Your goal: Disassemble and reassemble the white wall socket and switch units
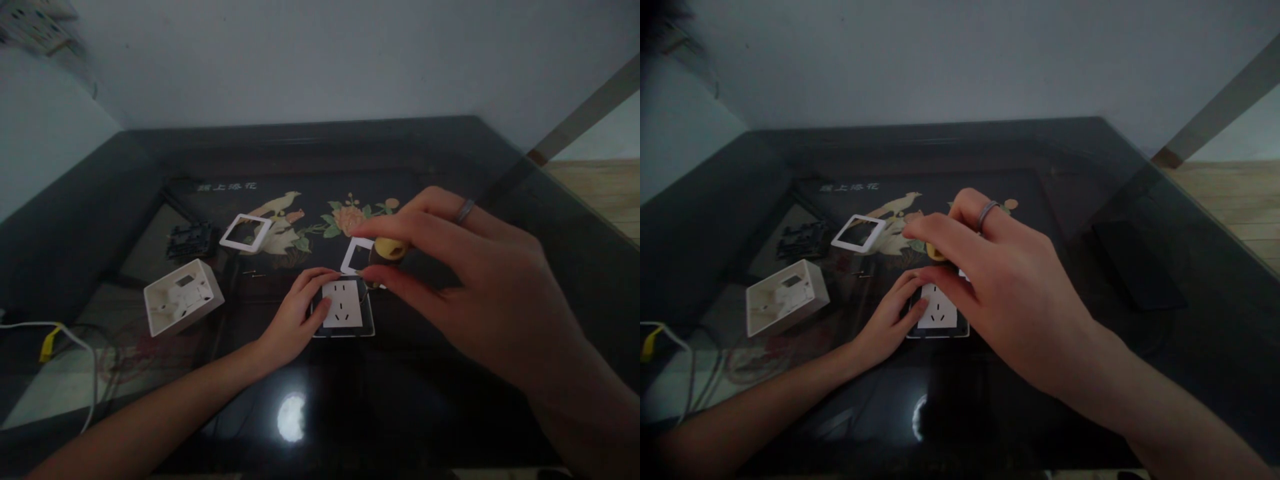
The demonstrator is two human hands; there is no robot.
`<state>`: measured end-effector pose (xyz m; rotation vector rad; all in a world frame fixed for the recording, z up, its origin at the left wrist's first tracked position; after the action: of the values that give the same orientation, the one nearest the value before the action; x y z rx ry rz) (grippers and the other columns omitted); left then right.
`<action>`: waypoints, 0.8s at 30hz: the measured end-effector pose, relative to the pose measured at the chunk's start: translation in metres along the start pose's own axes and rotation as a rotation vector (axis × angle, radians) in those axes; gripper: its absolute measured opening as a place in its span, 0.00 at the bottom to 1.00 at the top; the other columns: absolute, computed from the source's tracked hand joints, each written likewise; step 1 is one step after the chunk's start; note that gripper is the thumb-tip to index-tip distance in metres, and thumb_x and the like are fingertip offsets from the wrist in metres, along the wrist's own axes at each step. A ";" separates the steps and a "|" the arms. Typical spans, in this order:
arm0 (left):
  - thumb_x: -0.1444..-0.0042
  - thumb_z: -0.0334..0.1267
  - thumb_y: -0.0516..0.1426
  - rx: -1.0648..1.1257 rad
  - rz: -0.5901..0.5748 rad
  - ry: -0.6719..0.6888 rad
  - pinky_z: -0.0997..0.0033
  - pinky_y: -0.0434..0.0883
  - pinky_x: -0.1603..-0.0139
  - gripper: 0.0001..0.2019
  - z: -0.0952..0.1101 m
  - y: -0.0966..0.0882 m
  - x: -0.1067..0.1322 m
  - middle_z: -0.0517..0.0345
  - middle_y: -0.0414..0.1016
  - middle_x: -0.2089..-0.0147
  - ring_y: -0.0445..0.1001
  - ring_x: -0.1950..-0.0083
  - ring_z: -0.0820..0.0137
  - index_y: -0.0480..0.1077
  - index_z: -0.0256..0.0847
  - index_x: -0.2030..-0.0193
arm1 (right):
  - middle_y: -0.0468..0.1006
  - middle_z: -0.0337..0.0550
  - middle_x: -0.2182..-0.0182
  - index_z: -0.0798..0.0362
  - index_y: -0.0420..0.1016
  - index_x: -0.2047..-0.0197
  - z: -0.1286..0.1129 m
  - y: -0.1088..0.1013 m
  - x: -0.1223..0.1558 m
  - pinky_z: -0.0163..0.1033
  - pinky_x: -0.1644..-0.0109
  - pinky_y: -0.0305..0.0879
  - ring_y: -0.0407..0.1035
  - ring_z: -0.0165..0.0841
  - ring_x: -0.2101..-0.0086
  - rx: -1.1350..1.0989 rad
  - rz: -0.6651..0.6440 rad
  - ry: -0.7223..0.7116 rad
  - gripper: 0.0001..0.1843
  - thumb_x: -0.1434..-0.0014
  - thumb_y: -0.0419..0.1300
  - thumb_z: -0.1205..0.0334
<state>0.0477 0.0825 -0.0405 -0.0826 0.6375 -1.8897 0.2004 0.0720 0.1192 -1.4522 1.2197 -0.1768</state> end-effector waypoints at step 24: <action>0.34 0.37 0.55 0.479 0.101 -0.039 0.71 0.68 0.37 0.14 0.062 -0.062 -0.008 0.60 0.74 0.43 0.72 0.40 0.70 0.70 0.51 0.43 | 0.75 0.35 0.61 0.47 0.67 0.55 0.005 0.021 0.004 0.36 0.57 0.77 0.76 0.31 0.61 -0.769 0.147 0.112 0.24 0.52 0.73 0.67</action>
<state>0.0198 0.0817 0.0427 0.2162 0.1475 -1.8890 0.1938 0.0764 0.0989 -2.0095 1.5712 0.3574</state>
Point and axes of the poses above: each hand's wrist, its own x-axis away from the middle knuckle, its own y-axis out of the palm, z = x × y, the point moved 6 cm from there along -x, towards the middle knuckle
